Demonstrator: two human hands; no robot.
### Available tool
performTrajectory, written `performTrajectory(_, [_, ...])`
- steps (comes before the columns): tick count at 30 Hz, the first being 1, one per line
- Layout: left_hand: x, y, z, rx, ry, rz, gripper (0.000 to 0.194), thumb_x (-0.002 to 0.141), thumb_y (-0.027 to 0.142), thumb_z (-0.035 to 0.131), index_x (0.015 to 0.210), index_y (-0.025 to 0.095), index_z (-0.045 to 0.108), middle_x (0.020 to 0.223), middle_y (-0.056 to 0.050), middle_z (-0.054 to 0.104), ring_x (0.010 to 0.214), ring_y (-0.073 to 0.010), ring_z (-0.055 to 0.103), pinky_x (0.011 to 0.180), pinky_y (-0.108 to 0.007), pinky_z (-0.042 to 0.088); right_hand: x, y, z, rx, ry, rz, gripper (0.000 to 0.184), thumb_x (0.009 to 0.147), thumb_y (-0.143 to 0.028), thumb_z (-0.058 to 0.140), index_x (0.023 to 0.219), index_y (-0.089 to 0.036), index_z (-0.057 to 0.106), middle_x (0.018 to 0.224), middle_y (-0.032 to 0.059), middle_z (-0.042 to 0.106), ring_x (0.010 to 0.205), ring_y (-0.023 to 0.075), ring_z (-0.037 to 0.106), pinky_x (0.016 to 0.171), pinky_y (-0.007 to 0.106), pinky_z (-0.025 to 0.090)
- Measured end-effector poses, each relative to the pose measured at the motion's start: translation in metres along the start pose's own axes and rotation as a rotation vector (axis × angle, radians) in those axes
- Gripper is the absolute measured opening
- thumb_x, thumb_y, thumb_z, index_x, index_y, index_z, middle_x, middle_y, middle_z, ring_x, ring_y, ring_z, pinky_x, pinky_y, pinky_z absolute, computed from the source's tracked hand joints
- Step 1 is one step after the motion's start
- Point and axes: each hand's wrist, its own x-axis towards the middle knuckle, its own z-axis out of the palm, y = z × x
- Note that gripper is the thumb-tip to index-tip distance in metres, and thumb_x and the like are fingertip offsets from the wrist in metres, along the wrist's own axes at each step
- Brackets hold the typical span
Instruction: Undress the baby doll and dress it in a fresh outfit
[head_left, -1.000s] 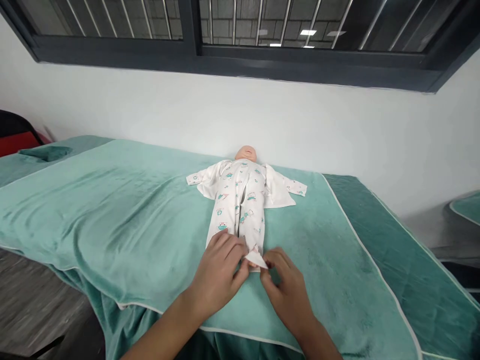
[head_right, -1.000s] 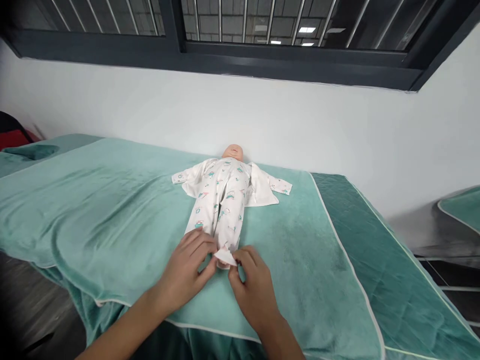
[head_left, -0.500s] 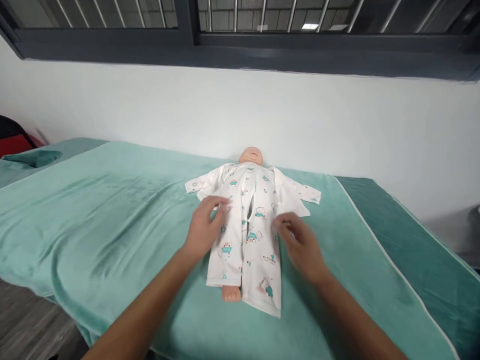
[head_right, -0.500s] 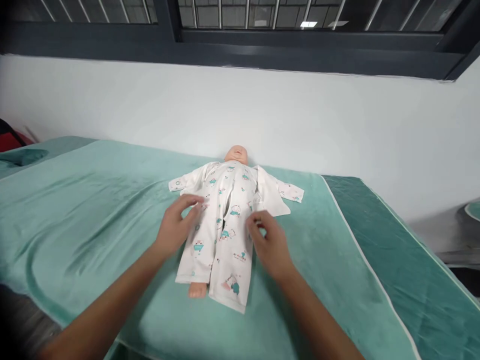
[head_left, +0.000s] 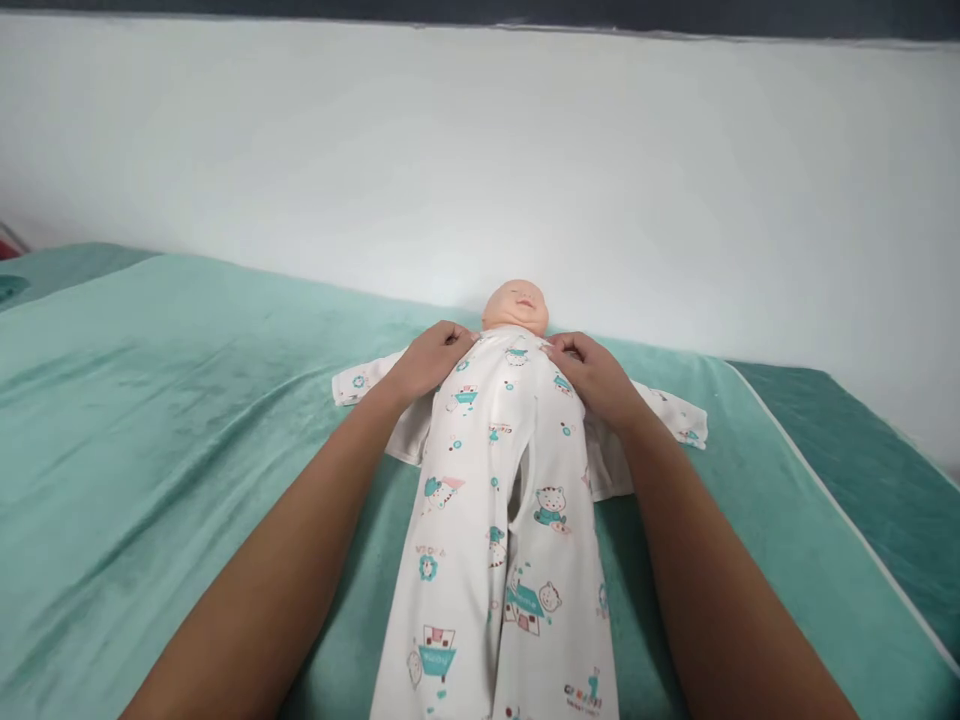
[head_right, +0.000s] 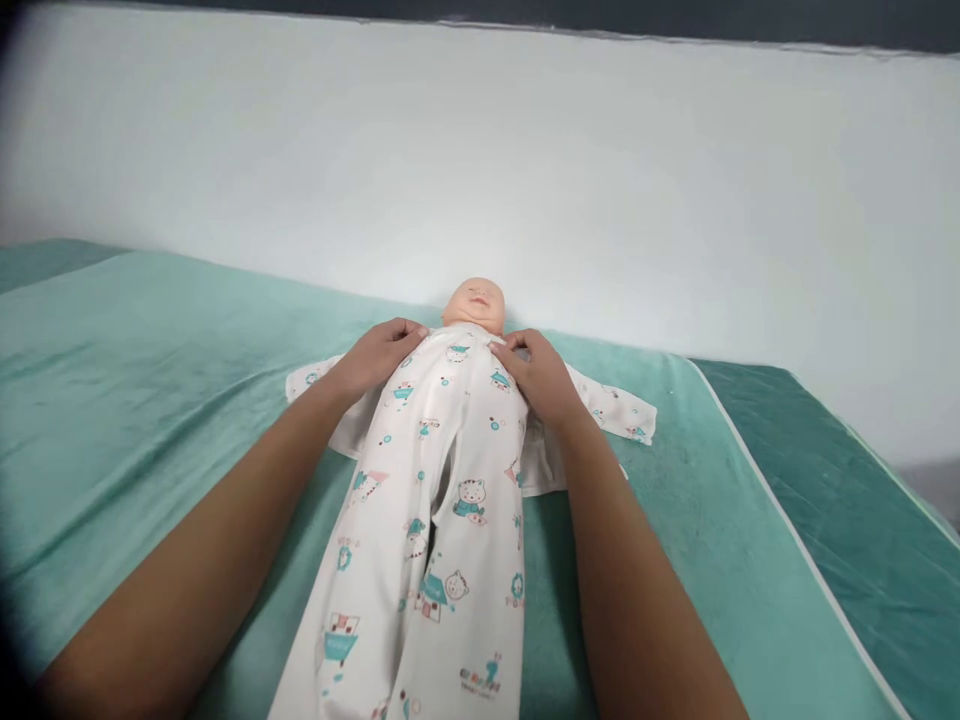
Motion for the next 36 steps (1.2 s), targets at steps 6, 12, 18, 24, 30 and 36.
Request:
performTrajectory(6, [-0.005, 0.008, -0.003, -0.042, -0.137, 0.087, 0.035, 0.089, 0.055, 0.055, 0.086, 0.020, 0.055, 0.115, -0.007, 0.067, 0.099, -0.0196, 0.059, 0.088, -0.033, 0.045, 0.007, -0.004, -0.007, 0.052, -0.199, -0.100, 0.024, 0.088, -0.044, 0.062, 0.080, -0.022, 0.057, 0.132, 0.0055, 0.063, 0.119, 0.0232, 0.057, 0.103, 0.042, 0.039])
performTrajectory(12, [0.000, -0.002, 0.006, -0.003, 0.049, 0.224, 0.027, 0.092, 0.038, 0.053, 0.073, 0.020, 0.045, 0.097, -0.001, 0.067, 0.091, -0.0159, 0.057, 0.083, -0.029, 0.042, 0.011, -0.015, 0.007, 0.011, -0.042, -0.155, 0.019, 0.088, -0.037, 0.060, 0.078, -0.023, 0.054, 0.094, 0.0006, 0.065, 0.092, 0.0195, 0.059, 0.085, 0.035, 0.042])
performTrajectory(18, [0.004, -0.008, 0.013, 0.165, 0.316, 0.153, 0.028, 0.093, 0.026, 0.049, 0.070, 0.022, 0.034, 0.063, 0.004, 0.040, 0.065, -0.0139, 0.037, 0.064, -0.029, 0.030, 0.018, -0.036, 0.018, -0.303, 0.047, -0.188, 0.019, 0.090, -0.029, 0.055, 0.072, -0.023, 0.049, 0.074, -0.0022, 0.054, 0.073, 0.0164, 0.048, 0.075, 0.034, 0.035])
performTrajectory(24, [0.003, -0.013, 0.015, 0.288, 0.351, 0.099, 0.023, 0.094, 0.026, 0.045, 0.074, 0.023, 0.035, 0.067, 0.001, 0.047, 0.065, -0.0155, 0.041, 0.064, -0.031, 0.030, 0.024, -0.028, 0.022, -0.293, 0.034, -0.138, 0.018, 0.093, -0.031, 0.051, 0.077, -0.022, 0.050, 0.080, 0.0001, 0.057, 0.074, 0.0171, 0.048, 0.073, 0.034, 0.035])
performTrajectory(30, [0.000, -0.015, 0.012, 0.496, 0.251, 0.027, 0.025, 0.100, 0.038, 0.039, 0.101, 0.022, 0.058, 0.095, -0.007, 0.071, 0.091, -0.0257, 0.062, 0.082, -0.037, 0.044, 0.021, -0.017, 0.018, -0.180, 0.032, -0.135, 0.025, 0.092, -0.040, 0.054, 0.075, -0.022, 0.050, 0.081, 0.0005, 0.059, 0.078, 0.0183, 0.052, 0.077, 0.034, 0.039])
performTrajectory(36, [-0.003, -0.017, 0.010, 0.529, 0.133, 0.178, 0.048, 0.105, 0.037, 0.028, 0.145, 0.027, 0.052, 0.135, -0.006, 0.068, 0.122, -0.0265, 0.061, 0.105, -0.041, 0.041, 0.011, -0.013, 0.020, -0.051, 0.057, -0.179, 0.016, 0.091, -0.035, 0.055, 0.089, -0.023, 0.064, 0.101, 0.0034, 0.070, 0.095, 0.0213, 0.061, 0.091, 0.039, 0.044])
